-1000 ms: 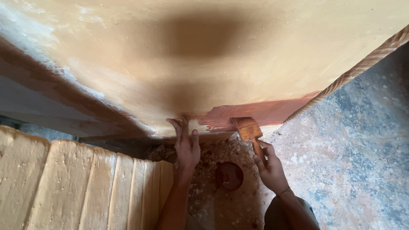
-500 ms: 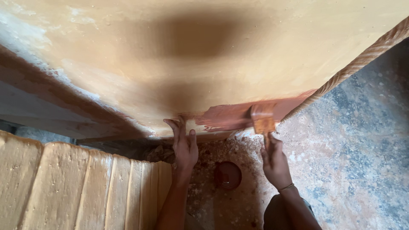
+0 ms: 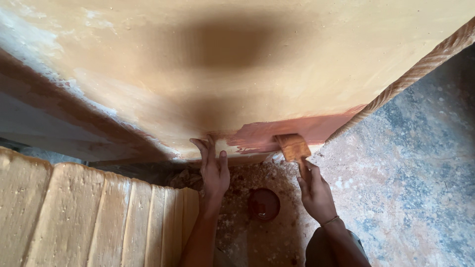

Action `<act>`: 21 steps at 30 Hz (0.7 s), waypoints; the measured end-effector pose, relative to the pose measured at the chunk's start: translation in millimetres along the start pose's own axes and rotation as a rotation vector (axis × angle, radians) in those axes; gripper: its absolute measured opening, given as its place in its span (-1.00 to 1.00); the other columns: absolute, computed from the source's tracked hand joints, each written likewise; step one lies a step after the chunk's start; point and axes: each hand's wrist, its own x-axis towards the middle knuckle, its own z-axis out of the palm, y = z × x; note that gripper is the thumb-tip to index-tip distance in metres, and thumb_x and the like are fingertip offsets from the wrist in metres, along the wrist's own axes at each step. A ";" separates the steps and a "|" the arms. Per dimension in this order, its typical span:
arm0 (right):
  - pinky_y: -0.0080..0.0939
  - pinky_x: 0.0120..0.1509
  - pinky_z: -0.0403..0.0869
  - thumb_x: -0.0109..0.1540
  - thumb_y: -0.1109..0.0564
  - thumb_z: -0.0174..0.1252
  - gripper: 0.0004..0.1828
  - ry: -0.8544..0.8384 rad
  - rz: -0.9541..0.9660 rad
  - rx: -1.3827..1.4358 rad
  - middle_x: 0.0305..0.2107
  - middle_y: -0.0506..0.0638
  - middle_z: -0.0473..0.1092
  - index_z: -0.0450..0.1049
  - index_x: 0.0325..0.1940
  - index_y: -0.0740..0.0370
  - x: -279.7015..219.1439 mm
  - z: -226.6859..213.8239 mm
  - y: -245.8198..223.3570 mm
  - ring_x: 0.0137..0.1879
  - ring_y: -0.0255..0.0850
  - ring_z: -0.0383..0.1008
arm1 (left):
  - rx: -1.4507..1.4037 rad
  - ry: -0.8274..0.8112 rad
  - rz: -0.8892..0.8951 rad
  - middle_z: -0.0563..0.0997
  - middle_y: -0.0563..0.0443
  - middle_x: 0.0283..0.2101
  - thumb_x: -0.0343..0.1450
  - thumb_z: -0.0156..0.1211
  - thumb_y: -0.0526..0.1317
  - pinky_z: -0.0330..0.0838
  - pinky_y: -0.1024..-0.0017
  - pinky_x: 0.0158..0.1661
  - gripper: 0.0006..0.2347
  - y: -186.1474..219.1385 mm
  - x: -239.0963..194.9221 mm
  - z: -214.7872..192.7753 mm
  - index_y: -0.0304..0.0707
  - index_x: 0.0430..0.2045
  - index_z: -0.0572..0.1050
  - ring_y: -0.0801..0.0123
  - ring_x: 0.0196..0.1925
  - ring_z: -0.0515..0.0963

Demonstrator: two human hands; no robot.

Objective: The person paints a horizontal band on a wall using a paintbrush and reddish-brown paint from a small container. They repeatedly dip the brush and apply paint in horizontal strokes along the lower section of the wall, occasionally using their hand to steady the surface.

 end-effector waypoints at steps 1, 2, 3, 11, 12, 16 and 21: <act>0.15 0.00 0.57 0.34 0.08 0.03 -0.51 0.049 -0.043 0.030 -0.04 0.41 0.48 0.15 0.33 0.22 -1.8 -1.2 -2.5 0.01 0.26 0.59 | -0.009 -0.009 -0.024 -0.39 -0.43 0.56 0.58 -0.10 -0.09 0.24 0.05 0.31 -0.47 0.1 0.4 0.0 -0.25 0.47 0.04 -0.32 0.56 -0.01; 0.13 0.02 0.58 0.34 0.09 0.02 -0.49 0.098 -0.086 0.059 -0.02 0.43 0.47 0.14 0.36 0.24 -3.7 -1.8 -4.2 0.04 0.25 0.59 | -0.017 -0.018 -0.050 -0.39 -0.42 0.56 0.57 -0.10 -0.08 0.26 0.06 0.29 -0.47 -0.2 0.4 0.0 -0.24 0.46 0.05 -0.31 0.55 -0.01; 0.12 0.04 0.59 0.35 0.10 0.01 -0.47 0.146 -0.128 0.089 0.00 0.44 0.46 0.13 0.38 0.26 -6.2 -2.1 -5.1 0.07 0.24 0.59 | -0.026 -0.027 -0.075 -0.39 -0.42 0.56 0.57 -0.10 -0.08 0.28 0.07 0.27 -0.47 -0.8 0.0 0.0 -0.24 0.45 0.05 -0.30 0.54 0.00; 0.19 0.24 0.53 0.44 0.14 -0.08 -0.51 0.326 -0.338 0.067 0.24 0.60 0.24 0.02 0.36 0.50 -2.4 1.7 3.5 0.25 0.36 0.44 | -0.003 0.017 0.035 -0.37 -0.44 0.57 0.61 -0.09 -0.09 0.22 0.02 0.35 -0.49 -6.9 -1.7 2.5 -0.29 0.46 0.08 -0.33 0.58 -0.06; 0.18 0.23 0.54 0.43 0.16 -0.09 -0.53 0.283 -0.286 0.055 0.26 0.62 0.22 0.03 0.34 0.50 -0.5 2.7 4.3 0.25 0.35 0.44 | -0.007 0.016 0.031 -0.38 -0.43 0.57 0.60 -0.09 -0.08 0.23 0.02 0.34 -0.49 -7.1 -1.6 2.7 -0.29 0.46 0.08 -0.33 0.58 -0.06; 0.07 0.20 0.54 0.34 0.16 -0.02 -0.57 0.001 -0.095 -0.044 0.27 0.43 0.27 0.10 0.23 0.40 4.2 7.4 6.2 0.21 0.26 0.47 | -0.028 -0.015 0.003 -0.44 -0.46 0.55 0.60 -0.13 -0.06 0.20 -0.03 0.34 -0.47 -7.5 -0.1 3.3 -0.29 0.48 0.03 -0.35 0.56 -0.06; 0.09 0.22 0.51 0.31 0.10 0.05 -0.55 -0.169 0.029 -0.113 0.16 0.29 0.38 0.17 0.24 0.25 2.2 9.4 11.2 0.18 0.22 0.49 | -0.036 -0.013 -0.008 -0.42 -0.45 0.56 0.60 -0.14 -0.06 0.21 -0.03 0.32 -0.48 -6.9 -0.4 3.6 -0.27 0.48 0.03 -0.34 0.56 -0.04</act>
